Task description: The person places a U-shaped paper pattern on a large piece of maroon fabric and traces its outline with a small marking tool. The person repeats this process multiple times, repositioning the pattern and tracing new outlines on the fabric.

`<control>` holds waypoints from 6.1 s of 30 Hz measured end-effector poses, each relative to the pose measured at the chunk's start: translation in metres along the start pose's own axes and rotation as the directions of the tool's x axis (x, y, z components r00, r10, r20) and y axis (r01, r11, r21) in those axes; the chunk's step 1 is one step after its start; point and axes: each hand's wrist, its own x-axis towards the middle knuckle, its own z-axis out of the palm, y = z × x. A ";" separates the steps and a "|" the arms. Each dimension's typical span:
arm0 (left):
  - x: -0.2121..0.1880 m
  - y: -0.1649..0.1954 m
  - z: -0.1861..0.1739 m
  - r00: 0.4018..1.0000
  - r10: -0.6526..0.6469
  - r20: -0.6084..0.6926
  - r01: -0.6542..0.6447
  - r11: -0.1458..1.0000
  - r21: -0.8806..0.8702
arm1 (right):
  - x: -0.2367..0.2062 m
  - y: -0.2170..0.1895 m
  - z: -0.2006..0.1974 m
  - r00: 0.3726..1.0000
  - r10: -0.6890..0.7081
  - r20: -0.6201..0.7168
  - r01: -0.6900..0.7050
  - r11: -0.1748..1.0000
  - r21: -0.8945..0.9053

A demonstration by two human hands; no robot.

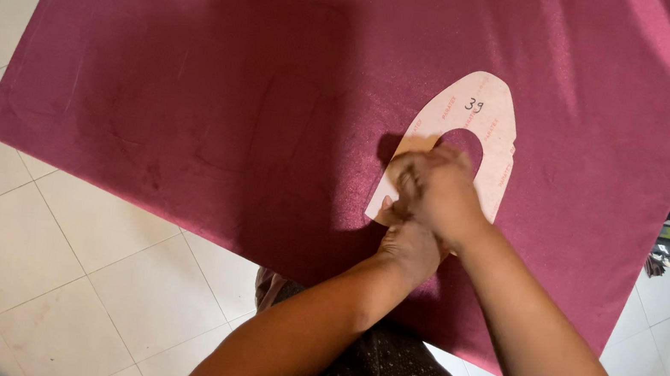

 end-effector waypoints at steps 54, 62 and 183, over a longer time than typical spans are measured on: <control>0.011 -0.051 -0.107 0.906 -0.197 0.374 0.296 0.928 -0.229 | 0.070 0.082 -0.047 0.932 0.306 -0.197 -0.251 0.933 0.259; 0.014 -0.051 -0.106 0.899 -0.211 0.384 0.319 0.915 -0.245 | 0.071 0.089 -0.054 0.886 0.420 -0.195 -0.378 0.900 0.219; -0.014 -0.057 -0.122 0.945 -0.236 0.226 0.278 0.945 -0.175 | -0.194 0.056 0.025 0.857 0.473 -0.202 -0.427 0.873 0.235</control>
